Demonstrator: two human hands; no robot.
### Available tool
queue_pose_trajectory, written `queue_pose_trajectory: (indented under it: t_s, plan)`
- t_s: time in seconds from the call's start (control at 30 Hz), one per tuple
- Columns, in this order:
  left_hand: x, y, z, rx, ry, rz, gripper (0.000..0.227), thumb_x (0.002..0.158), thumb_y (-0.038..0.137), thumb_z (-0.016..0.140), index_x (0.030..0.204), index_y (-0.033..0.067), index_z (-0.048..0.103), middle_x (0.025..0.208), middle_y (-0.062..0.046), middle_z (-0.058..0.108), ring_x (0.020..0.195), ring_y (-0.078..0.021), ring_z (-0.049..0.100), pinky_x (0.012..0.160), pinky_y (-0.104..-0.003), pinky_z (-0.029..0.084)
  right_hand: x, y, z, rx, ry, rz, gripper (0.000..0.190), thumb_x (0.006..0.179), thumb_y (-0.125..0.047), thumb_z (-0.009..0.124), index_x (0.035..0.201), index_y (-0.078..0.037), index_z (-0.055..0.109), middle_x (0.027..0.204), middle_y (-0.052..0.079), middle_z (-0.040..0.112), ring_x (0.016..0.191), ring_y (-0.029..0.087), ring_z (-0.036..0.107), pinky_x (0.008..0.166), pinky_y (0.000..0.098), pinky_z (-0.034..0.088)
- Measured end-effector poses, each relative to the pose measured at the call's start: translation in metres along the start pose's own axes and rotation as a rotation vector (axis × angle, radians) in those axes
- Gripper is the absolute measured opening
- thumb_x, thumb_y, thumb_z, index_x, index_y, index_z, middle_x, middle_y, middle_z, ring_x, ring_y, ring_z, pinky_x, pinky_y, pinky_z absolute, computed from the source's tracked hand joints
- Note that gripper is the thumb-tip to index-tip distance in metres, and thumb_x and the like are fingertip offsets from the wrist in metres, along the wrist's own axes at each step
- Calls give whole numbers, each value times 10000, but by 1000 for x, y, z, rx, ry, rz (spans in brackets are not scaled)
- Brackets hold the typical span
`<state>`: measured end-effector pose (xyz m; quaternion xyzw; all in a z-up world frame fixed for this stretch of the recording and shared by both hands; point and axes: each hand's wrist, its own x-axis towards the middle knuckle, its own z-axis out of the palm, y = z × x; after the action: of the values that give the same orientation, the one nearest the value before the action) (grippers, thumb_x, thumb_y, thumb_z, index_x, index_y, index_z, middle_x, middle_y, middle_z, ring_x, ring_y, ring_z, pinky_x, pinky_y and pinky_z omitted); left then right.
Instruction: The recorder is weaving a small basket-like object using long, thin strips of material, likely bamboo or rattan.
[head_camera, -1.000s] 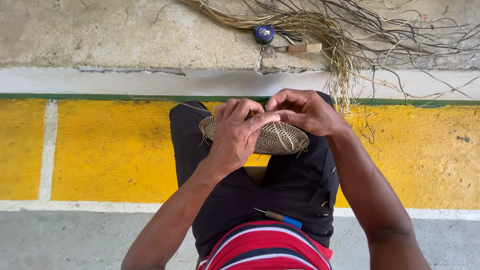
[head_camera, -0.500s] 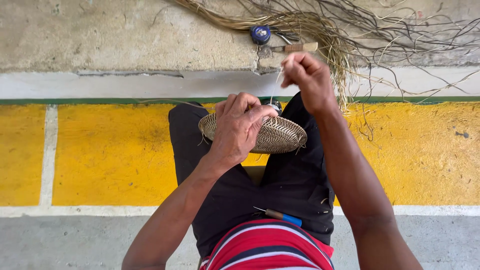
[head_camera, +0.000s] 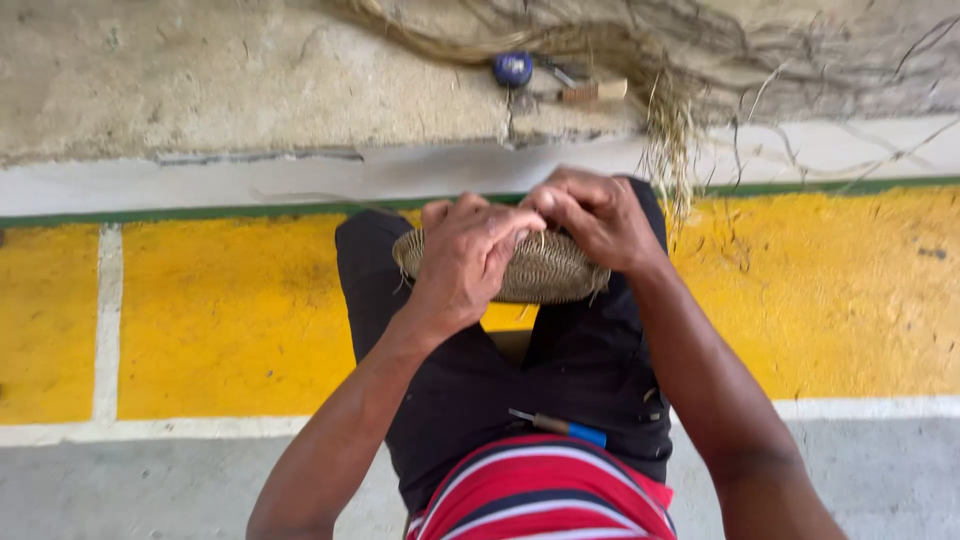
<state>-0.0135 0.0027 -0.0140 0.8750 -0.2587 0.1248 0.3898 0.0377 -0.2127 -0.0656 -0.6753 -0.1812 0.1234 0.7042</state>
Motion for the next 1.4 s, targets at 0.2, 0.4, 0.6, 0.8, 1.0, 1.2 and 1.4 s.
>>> queue_pose_trajectory:
  t_s: [0.2,0.4,0.6,0.8,1.0,1.2,1.4]
  plan:
    - [0,-3,4,-40,24,41,180,981,85,682,1115,196,728,864,62,699,891,-126,602,917,-348,316,61,33,-17,-865,222,-457,427,1037,-70,643,639,-44,491,594,40,502,508,160,440,458,356,364]
    - [2,-3,1,-25,35,38,167,974,55,662,1086,163,723,852,50,701,916,-117,623,941,-355,326,96,26,-17,-1110,345,-860,341,953,-73,644,665,-90,462,608,13,474,516,127,419,443,346,355]
    - [9,-10,-11,-181,-75,-60,227,1011,86,628,1237,79,605,978,38,732,1010,-157,637,951,-369,332,33,-61,-9,-265,324,-386,165,1091,-43,611,992,-28,742,814,63,661,596,106,565,529,275,518]
    - [7,-9,-10,24,-133,31,252,983,58,660,1224,128,680,1040,-10,735,955,-192,607,917,-370,356,-45,-67,15,76,61,-412,74,1069,-43,653,1137,-23,676,974,127,705,868,165,707,760,272,607]
    - [1,-7,-5,83,-75,17,336,902,58,704,1227,144,702,1026,22,730,992,-177,616,948,-383,361,-46,-45,28,-232,195,-18,339,891,-7,756,1186,-66,599,999,49,767,1005,154,741,892,310,606]
    - [-3,-8,-5,78,-68,8,302,922,63,703,1215,138,705,1052,14,742,994,-178,608,950,-382,361,-44,-26,33,-238,234,-353,166,975,34,738,1073,-70,654,1103,43,758,1255,166,594,1149,355,497]
    - [-2,-10,-3,49,-71,15,307,939,66,695,1242,114,707,1066,3,744,961,-177,601,935,-374,364,-42,-30,35,-332,243,-393,161,960,32,743,1055,-69,661,1110,33,756,1256,176,610,1141,377,514]
